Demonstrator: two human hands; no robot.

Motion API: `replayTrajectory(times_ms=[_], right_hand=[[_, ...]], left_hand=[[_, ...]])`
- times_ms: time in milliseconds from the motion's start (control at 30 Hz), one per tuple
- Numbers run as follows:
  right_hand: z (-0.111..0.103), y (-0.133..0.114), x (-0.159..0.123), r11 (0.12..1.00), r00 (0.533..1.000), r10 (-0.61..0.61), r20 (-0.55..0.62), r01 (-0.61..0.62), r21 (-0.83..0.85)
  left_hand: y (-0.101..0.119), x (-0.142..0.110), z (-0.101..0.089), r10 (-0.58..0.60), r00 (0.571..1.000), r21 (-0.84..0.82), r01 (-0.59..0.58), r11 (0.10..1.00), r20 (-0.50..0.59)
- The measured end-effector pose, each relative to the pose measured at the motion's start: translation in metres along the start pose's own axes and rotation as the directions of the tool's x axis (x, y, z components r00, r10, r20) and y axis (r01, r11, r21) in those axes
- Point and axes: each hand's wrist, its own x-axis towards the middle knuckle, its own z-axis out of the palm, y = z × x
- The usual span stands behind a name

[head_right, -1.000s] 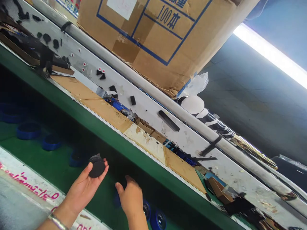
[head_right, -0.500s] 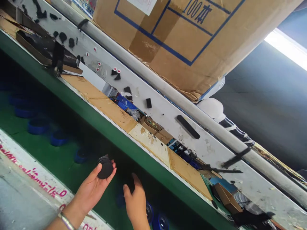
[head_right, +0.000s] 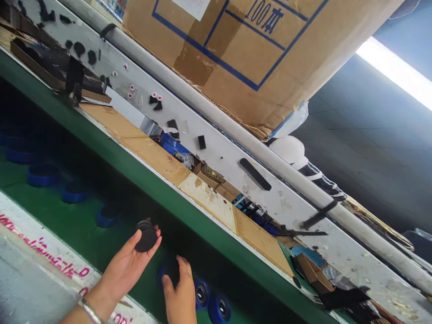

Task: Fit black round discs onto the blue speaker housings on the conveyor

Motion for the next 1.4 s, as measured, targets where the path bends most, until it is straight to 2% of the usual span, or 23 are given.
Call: replayTrajectory(times_ms=[167,500,600,733,867,1067,1300,1400], right_hand=[[0.004,0.0,-0.001,0.996,0.998,-0.053,-0.02,0.054,0.065],[0.01,0.006,0.0,0.987,0.999,-0.009,0.035,0.003,0.162],[0.012,0.005,-0.001,0.992,1.0,-0.008,0.011,0.006,0.126],[0.011,-0.002,-0.002,1.0,0.996,0.007,-0.085,-0.008,-0.012],[0.009,-0.011,-0.002,0.996,0.997,-0.005,-0.071,-0.002,-0.093],[0.013,-0.013,-0.002,0.998,0.993,-0.025,-0.117,0.017,-0.065],[0.013,-0.023,-0.002,0.999,0.998,-0.001,-0.069,-0.002,-0.045],[0.014,-0.025,-0.003,0.999,0.996,-0.015,-0.087,0.011,-0.045]], left_hand=[[0.0,-0.001,0.0,-0.016,1.0,0.0,0.016,1.0,-0.004],[0.0,-0.002,0.002,-0.016,1.0,-0.01,0.016,1.0,-0.021],[0.0,-0.001,0.001,-0.016,1.0,-0.013,0.016,1.0,-0.025],[0.0,-0.001,0.0,-0.011,1.0,-0.01,0.011,1.0,-0.013],[-0.001,-0.001,-0.001,-0.014,1.0,-0.01,0.014,1.0,0.01],[-0.001,0.0,-0.002,-0.016,1.0,-0.013,0.016,1.0,0.013],[-0.001,0.001,-0.002,-0.023,1.0,-0.005,0.023,1.0,0.008],[-0.002,0.0,-0.003,-0.027,1.0,0.008,0.027,1.0,0.006]])
